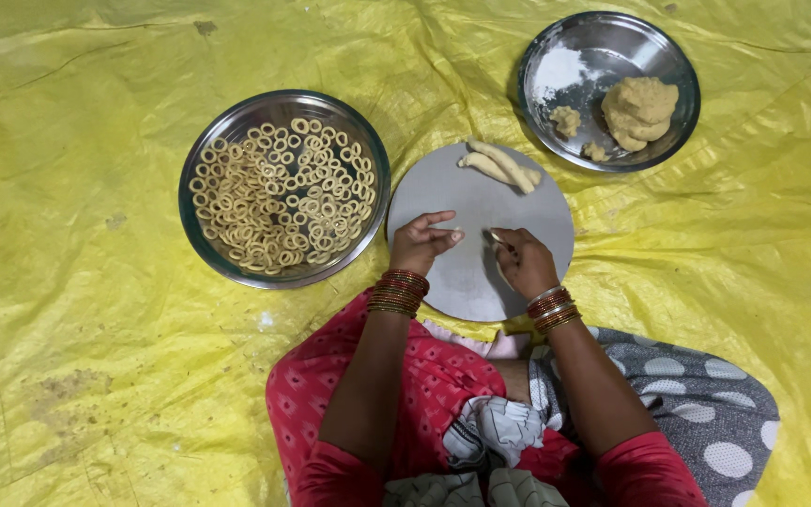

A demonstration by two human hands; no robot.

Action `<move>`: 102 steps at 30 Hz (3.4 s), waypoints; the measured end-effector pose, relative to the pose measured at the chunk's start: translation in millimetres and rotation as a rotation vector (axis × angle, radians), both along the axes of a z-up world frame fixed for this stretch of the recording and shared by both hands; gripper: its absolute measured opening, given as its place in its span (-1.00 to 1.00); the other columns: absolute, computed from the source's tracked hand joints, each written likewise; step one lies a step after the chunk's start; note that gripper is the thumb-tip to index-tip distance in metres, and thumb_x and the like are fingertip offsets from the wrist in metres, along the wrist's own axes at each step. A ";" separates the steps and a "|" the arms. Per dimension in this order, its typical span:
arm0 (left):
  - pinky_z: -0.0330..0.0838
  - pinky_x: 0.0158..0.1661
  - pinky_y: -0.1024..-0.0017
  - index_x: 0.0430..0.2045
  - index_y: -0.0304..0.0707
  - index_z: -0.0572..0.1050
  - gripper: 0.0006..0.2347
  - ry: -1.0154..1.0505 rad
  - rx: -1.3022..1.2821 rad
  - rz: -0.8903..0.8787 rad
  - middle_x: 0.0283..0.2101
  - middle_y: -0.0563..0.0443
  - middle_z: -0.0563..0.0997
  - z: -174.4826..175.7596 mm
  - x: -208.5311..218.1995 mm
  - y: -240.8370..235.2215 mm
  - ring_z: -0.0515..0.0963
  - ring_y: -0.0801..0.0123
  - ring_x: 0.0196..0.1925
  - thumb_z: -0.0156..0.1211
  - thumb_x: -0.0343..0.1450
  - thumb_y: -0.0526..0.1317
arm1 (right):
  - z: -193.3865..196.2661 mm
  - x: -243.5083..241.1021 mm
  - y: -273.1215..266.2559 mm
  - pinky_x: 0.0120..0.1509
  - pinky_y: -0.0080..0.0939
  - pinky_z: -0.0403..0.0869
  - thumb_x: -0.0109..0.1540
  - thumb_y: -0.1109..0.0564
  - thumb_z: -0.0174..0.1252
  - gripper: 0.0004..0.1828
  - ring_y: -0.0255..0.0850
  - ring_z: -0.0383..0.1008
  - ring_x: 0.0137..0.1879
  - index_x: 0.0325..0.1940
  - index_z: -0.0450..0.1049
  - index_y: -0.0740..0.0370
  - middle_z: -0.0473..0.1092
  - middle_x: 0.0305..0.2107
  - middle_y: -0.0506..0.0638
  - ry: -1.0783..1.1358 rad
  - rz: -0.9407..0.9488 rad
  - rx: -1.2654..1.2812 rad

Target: The person sits on a yellow tarp and shapes dough into small rings. They roll a piece of dough into a thin rope, join the ends to form a ring, and place it into a metal tray. The process is repeated with additional dough pieces.

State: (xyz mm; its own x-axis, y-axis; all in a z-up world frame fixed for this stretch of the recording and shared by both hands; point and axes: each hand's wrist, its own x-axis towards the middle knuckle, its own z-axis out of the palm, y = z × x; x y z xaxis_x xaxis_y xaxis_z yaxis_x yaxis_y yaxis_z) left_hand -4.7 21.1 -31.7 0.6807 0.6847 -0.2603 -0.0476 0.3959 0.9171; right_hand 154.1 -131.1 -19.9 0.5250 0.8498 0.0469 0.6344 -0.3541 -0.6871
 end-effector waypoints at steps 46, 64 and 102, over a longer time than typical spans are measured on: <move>0.43 0.17 0.25 0.05 0.09 0.62 -0.69 0.769 1.018 -0.026 0.00 -0.05 0.64 28.6 -3.6 -6.1 0.57 0.10 0.09 0.25 0.41 -0.26 | -3.3 4.0 -14.0 0.07 0.00 0.53 0.21 -0.02 0.34 -0.72 0.04 0.58 -0.03 -0.03 0.60 0.03 0.54 -0.11 0.09 -0.179 -0.104 -0.285; -0.06 0.38 -0.11 -0.24 0.06 0.69 -0.76 0.850 1.130 -0.113 0.23 -0.10 0.45 5.4 28.6 -26.3 0.31 0.05 0.33 0.23 0.30 -0.34 | 2.9 12.0 -35.3 -0.02 0.10 0.52 0.19 0.12 0.17 -0.68 0.14 0.55 -0.06 0.04 0.52 0.06 0.53 -0.11 0.15 -0.371 -0.107 -0.408; 0.48 0.05 0.38 -0.06 -0.27 0.58 -0.78 0.027 0.331 0.510 -0.02 -0.04 0.66 70.6 -41.3 29.3 0.61 0.34 -0.03 0.28 0.41 -0.31 | -15.1 -95.1 6.0 0.56 0.23 -0.46 0.31 -0.54 -0.37 0.10 0.07 -0.53 0.64 0.58 -0.41 0.35 -0.41 0.54 0.21 -0.389 0.011 -0.599</move>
State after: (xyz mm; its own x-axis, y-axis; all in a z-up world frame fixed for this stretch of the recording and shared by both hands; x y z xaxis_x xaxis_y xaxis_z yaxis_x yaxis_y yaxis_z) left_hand -46.0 50.4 38.9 0.2415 0.9704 0.0100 -0.1315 0.0225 0.9911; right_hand 59.0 -125.1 -35.1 0.5561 0.7934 -0.2476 0.7999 -0.5918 -0.0998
